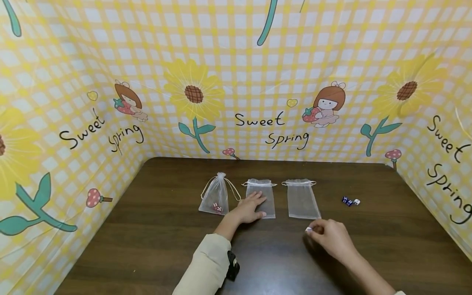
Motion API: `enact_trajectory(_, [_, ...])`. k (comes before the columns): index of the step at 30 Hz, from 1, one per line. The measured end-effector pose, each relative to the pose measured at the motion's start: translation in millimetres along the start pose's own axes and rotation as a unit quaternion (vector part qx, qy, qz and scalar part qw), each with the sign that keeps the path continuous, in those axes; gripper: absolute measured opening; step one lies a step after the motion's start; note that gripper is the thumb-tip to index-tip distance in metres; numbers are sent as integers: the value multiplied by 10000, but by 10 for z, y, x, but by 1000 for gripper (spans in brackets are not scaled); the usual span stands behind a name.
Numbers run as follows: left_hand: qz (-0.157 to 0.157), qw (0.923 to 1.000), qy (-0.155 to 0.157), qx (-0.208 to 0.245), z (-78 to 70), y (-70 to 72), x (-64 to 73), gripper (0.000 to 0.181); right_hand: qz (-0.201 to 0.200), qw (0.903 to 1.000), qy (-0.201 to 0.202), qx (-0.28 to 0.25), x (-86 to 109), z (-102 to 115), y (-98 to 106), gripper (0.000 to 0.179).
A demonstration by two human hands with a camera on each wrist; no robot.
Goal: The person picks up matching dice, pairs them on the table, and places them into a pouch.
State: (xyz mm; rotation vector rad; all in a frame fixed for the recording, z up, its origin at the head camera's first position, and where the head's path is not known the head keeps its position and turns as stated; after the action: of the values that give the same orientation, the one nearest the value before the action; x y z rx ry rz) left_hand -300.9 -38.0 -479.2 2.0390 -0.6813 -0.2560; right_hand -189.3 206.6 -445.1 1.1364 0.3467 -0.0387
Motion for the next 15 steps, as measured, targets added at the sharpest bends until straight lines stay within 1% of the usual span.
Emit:
enact_trajectory(2, [-12, 10000, -24, -5, -2, -2, -3, 56, 145, 9997, 172, 26, 31, 95, -40, 10])
enact_trajectory(7, [-51, 10000, -58, -28, -2, -3, -8, 56, 490, 9957, 782, 14, 97, 282, -124, 9])
enact_trajectory(11, [-20, 10000, -27, -41, 1, -5, -10, 56, 759, 9890, 1268, -39, 141, 405, -196, 10])
enact_trajectory(15, [4, 10000, 11, -48, 0, -7, -11, 56, 1019, 9814, 1627, -77, 173, 501, -253, 10])
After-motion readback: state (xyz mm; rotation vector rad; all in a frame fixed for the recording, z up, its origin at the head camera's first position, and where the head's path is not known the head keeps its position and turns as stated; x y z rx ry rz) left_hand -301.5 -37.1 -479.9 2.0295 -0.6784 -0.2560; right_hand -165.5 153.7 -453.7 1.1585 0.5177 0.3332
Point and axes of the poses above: each hand's wrist, its own x-axis away from the middle knuckle, its own y-axis out of the back of the hand, z = x × y, the point moved 2 cm from there along -x, towards the middle knuckle, and after that the axes turned 6 degrees about x, right-handed, at the moved point
